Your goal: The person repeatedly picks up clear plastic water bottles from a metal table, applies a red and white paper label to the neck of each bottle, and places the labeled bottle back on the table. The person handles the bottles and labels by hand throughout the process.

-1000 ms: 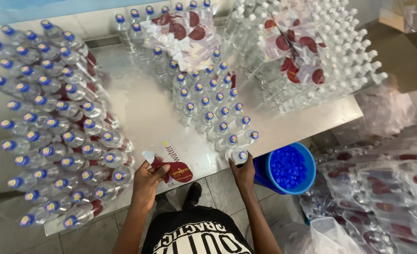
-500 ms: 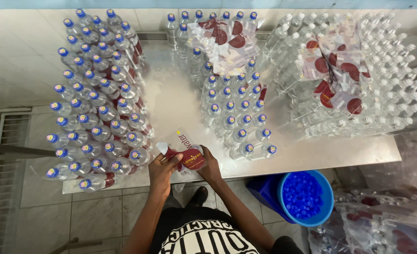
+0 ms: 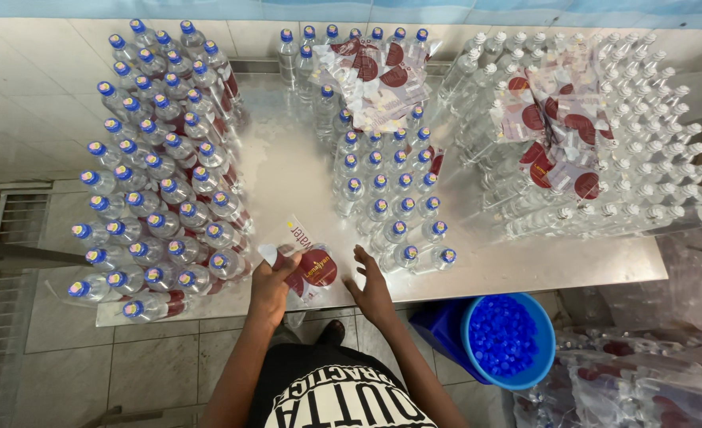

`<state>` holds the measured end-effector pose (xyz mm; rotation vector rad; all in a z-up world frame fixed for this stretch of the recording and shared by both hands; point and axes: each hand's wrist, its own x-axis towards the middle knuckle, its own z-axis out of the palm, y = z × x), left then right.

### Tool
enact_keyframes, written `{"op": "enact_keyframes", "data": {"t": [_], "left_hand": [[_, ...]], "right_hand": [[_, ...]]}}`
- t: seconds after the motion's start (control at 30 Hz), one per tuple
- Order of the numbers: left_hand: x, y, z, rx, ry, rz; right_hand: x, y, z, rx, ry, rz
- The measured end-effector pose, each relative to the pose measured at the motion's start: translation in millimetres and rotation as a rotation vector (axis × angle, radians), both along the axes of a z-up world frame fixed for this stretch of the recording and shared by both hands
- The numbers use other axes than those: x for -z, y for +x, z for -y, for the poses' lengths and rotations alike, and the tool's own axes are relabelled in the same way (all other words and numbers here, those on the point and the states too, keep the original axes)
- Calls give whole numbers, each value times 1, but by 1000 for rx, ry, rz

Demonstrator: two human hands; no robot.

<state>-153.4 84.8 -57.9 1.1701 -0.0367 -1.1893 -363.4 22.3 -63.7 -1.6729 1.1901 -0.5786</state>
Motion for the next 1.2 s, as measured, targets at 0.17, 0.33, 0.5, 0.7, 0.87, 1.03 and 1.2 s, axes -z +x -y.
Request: {"op": "enact_keyframes", "data": {"t": [0.17,0.33,0.5,0.7,0.87,1.03,1.2], "left_hand": [[-4,-9,6,30,35,155],[-3,-22,9,68,46,314],[-21,-47,4,94,2,393],[-23,-34,-2,47,-30,284],[-13,-19,3,-7,-18,83],[48,-4,4,-47,11,-31],[45,5,11,-29,53,-16]], "right_hand": [[-13,-24,-15,129,-181,134],[-28,-6,-20,160,-278,172],[-12,29,-13,77,-236,141],[-29,26,-10,67,-86,248],[-18,30,-12,93,95,322],[1,32,-8,289,475,681],[-10,38,0,298,359,486]]}}
